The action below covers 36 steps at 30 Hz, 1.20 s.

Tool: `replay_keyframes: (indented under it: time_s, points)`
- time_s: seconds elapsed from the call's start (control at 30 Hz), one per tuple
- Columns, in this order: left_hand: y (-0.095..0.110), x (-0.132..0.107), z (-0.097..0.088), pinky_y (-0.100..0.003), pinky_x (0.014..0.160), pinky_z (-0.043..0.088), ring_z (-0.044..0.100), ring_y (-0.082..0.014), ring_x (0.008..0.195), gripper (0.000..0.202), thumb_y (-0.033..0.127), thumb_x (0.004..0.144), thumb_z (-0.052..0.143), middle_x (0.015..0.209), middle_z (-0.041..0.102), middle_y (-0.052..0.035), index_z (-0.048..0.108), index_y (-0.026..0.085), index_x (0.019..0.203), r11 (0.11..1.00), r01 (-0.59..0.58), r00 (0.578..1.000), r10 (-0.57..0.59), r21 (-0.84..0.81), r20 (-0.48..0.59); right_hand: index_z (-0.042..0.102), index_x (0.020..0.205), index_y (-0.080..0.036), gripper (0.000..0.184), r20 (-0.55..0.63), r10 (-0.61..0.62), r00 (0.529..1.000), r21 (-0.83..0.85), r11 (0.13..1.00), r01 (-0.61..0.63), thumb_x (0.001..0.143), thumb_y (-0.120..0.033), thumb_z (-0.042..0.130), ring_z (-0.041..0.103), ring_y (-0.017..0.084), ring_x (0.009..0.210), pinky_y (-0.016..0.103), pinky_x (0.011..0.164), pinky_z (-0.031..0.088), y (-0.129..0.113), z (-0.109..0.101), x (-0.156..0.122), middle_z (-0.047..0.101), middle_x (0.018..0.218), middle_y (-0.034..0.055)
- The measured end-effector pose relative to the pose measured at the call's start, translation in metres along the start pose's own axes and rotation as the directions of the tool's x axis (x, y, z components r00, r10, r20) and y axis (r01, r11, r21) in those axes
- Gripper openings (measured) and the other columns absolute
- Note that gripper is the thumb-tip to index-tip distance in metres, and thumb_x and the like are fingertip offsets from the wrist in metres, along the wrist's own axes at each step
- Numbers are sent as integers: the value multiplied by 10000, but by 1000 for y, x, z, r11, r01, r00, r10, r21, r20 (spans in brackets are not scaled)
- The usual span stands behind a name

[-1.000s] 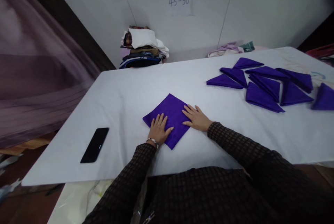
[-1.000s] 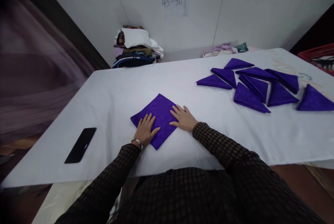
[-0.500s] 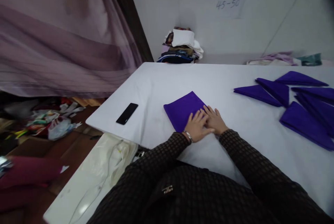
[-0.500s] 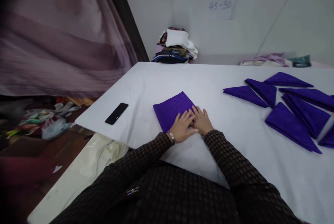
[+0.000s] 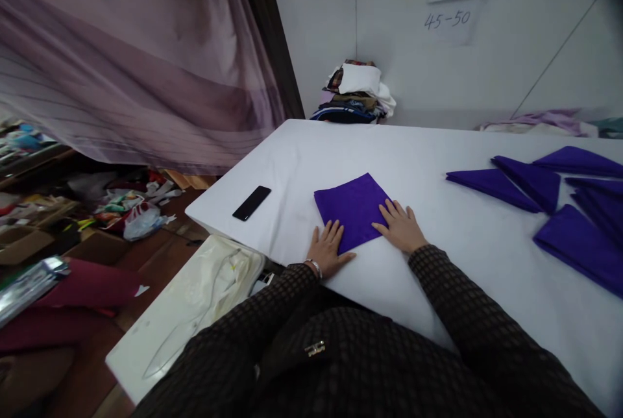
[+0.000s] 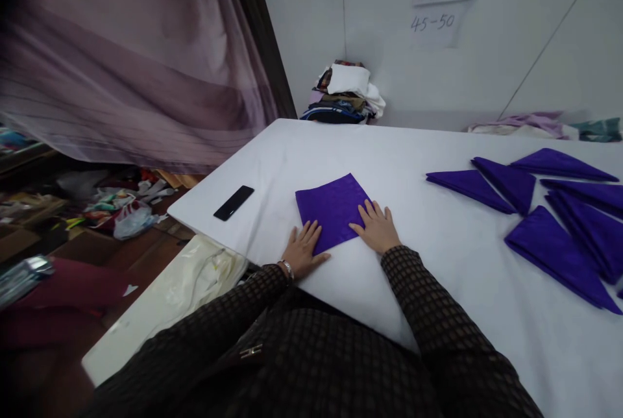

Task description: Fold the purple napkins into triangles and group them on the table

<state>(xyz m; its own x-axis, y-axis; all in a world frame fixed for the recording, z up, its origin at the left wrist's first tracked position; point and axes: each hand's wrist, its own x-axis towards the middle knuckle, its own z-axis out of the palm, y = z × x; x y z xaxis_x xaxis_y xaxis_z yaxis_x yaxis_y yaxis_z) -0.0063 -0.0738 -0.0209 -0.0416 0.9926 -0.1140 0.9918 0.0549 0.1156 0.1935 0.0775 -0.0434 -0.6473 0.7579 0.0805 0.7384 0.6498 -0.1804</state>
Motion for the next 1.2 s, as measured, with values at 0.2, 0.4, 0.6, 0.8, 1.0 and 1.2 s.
replay_keyframes:
  time_s: [0.2, 0.4, 0.6, 0.8, 1.0, 1.2]
  points:
    - [5, -19, -7, -569, 1113, 87, 124, -286, 1408, 805, 655, 850, 287, 1521, 189, -137, 240, 106, 1438, 996, 69, 992, -63, 51, -110, 291, 1438, -156, 730, 38, 29, 999, -2, 1000, -29, 891, -631, 198, 146, 299, 1388, 546, 1088, 123, -2, -5, 0, 225, 1517, 106]
    - [58, 9, -1, -537, 1129, 76, 99, -269, 1412, 837, 687, 834, 256, 1516, 229, -119, 225, 115, 1444, 960, -263, 935, 279, 100, -218, 313, 1430, -161, 680, 33, 22, 999, -34, 999, -21, 908, -586, 214, 165, 281, 1385, 527, 1088, 141, -2, -3, 0, 242, 1512, 102]
    - [44, 17, 13, -523, 1124, 126, 150, -272, 1401, 845, 695, 832, 235, 1504, 259, -128, 252, 104, 1437, 974, -224, 970, 227, 43, -82, 303, 1436, -175, 710, 18, 35, 999, -26, 999, -34, 891, -622, 210, 162, 278, 1387, 516, 1092, 134, -2, 0, 0, 244, 1513, 97]
    - [-4, -24, 8, -532, 1110, 159, 168, -284, 1398, 808, 657, 846, 291, 1508, 236, -141, 241, 114, 1442, 992, -114, 993, 114, 45, 6, 319, 1430, -181, 712, -5, 27, 1000, -21, 999, -27, 892, -630, 190, 170, 276, 1386, 512, 1092, 135, -2, 2, 0, 262, 1506, 95]
    - [-17, -4, -15, -537, 1113, 133, 161, -275, 1401, 740, 618, 870, 297, 1510, 232, -141, 267, 139, 1432, 1000, -3, 992, 5, 15, -123, 324, 1428, -174, 716, 3, 33, 999, -34, 999, -32, 890, -632, 206, 172, 275, 1385, 513, 1094, 145, -2, 1, -1, 257, 1509, 87]
    - [-18, 68, -28, -497, 1136, 81, 125, -264, 1409, 784, 654, 857, 241, 1519, 216, -121, 298, 111, 1419, 999, -20, 977, 29, 47, -210, 326, 1427, -181, 695, 11, 32, 999, -61, 998, -31, 895, -613, 214, 181, 280, 1383, 515, 1089, 160, -1, 1, -1, 263, 1506, 91]
